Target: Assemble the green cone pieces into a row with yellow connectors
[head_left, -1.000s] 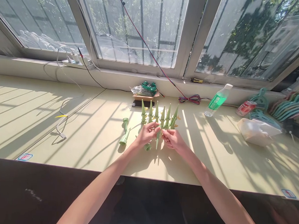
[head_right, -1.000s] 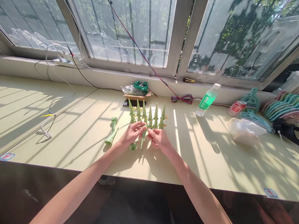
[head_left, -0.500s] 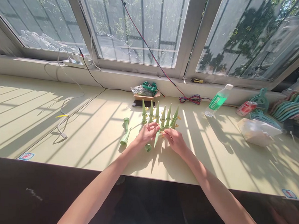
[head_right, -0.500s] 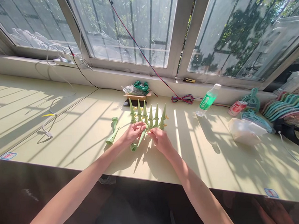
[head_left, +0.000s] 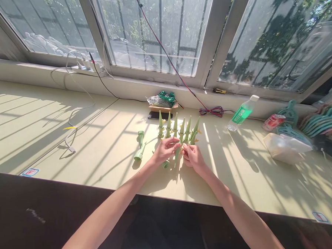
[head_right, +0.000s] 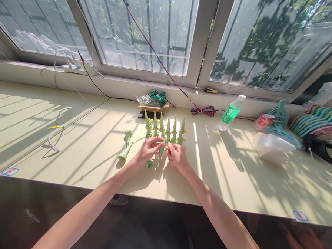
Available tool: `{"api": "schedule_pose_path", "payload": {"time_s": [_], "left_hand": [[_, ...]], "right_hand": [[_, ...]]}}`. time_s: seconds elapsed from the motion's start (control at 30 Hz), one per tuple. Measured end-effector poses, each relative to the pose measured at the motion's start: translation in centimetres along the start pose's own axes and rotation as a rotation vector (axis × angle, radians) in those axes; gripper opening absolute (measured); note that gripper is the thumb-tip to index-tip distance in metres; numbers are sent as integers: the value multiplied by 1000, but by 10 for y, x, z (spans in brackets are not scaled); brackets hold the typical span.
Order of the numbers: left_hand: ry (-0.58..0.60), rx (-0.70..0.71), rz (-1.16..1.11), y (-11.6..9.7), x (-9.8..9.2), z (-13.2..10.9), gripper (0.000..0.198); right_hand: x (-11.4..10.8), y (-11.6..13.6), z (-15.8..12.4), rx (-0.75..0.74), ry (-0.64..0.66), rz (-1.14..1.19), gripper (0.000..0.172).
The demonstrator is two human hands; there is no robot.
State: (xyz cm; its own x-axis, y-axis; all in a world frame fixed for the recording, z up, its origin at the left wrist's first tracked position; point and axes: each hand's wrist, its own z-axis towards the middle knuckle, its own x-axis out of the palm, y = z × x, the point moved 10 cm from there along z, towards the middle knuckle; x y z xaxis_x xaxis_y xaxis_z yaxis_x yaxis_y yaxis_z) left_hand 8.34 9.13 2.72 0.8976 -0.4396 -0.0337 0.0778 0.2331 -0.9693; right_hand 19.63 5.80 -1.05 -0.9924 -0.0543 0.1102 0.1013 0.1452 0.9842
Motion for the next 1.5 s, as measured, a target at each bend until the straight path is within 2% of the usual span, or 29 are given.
{"api": "schedule_pose_path", "payload": {"time_s": [0.13, 0.23, 0.3, 0.37, 0.47, 0.53, 0.63, 0.77, 0.97, 1.03, 1.17, 1.23, 1.37, 1.5], "left_hand": [[27, 37, -15, 3, 4, 1, 42], [38, 42, -5, 3, 6, 2, 40], [32, 32, 4, 1, 5, 3, 39], [11, 6, 19, -2, 2, 3, 41], [-8, -43, 44, -3, -2, 3, 44], [-20, -69, 41, 0, -5, 3, 45], [-53, -101, 13, 6, -10, 4, 45], [-34, -111, 10, 9, -7, 3, 46], [-1, -77, 35, 2, -3, 0, 46], [0, -54, 35, 0, -3, 0, 45], [-4, -38, 30, 3, -3, 0, 48], [-6, -38, 37, 4, -3, 0, 49], [9, -22, 66, 2, -2, 1, 47], [17, -12, 118, -5, -3, 2, 45]], "right_hand": [[5, -9, -1, 128, 87, 102, 47], [4, -10, 1, 137, 105, 90, 46], [1, -9, 2, 106, 73, 20, 47], [-7, 3, 3, -16, 0, -131, 51], [-16, 38, -5, -351, -132, -461, 51], [-11, 52, -13, -511, -128, -629, 43], [-5, 58, -19, -646, -70, -746, 36], [-2, 57, -21, -708, -41, -758, 38], [-2, 49, -17, -597, -26, -625, 43], [-3, 41, -11, -480, 6, -509, 46], [0, 15, -1, -156, 97, -210, 51], [2, 10, 0, -68, 124, -112, 54], [3, 11, -1, -38, 128, -64, 55], [0, 9, 1, -36, 112, -119, 55]]}}
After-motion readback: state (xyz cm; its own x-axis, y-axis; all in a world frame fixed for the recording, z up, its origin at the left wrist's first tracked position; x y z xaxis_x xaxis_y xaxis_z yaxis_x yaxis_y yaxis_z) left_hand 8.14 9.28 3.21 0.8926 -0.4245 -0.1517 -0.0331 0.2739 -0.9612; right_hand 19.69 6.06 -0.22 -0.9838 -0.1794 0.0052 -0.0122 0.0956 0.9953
